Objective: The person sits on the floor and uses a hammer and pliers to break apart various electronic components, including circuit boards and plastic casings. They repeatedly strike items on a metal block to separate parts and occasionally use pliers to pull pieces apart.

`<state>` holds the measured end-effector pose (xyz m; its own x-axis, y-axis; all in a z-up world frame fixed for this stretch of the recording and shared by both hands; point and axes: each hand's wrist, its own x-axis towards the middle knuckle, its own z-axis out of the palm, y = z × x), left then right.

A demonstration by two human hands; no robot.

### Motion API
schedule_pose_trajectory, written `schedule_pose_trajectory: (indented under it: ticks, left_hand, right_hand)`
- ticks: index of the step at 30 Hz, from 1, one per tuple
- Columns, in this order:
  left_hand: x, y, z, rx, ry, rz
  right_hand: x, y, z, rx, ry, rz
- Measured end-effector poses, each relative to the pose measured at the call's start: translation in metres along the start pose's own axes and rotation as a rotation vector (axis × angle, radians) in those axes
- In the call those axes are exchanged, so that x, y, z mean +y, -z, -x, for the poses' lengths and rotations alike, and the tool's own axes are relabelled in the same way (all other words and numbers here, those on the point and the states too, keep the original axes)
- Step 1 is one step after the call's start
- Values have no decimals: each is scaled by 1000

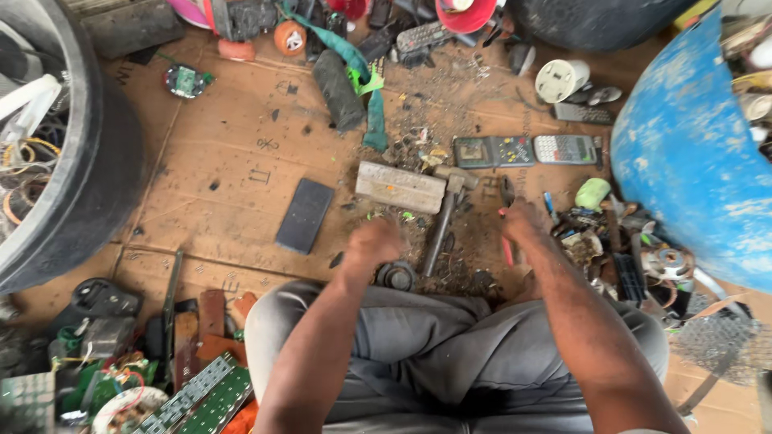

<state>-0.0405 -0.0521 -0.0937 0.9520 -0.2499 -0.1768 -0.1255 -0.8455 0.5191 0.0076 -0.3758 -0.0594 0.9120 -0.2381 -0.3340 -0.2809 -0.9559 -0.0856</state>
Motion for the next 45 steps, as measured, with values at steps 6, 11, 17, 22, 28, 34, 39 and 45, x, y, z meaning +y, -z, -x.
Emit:
schedule_pose_trajectory:
  ticks: [6,11,17,22,28,34,39,45]
  left_hand:
    - [29,-33,22,-277,-35,-334]
    - [36,-4,20,-249,-31,-156]
    - [36,47,10,93,54,536]
    - [37,34,4,151,89,1284]
    - [37,25,-3,100,190,1271]
    - [54,34,5,341,11,518]
    - [56,46,6,401,-244,579]
    - [41,52,-10,236,312,542]
  right_hand:
    - [-51,19,48,23,245,-132]
    - [-61,15,68,-172,465,-206]
    - [-66,12,66,-288,473,-498]
    - [-73,5,63,-426,369,-1091]
    - [-66,-1,55,-409,282,-1150]
    - [-79,27,85,-42,483,-630]
    - [-83,21,87,287,722,-592]
    - [-90,15,67,-16,240,-501]
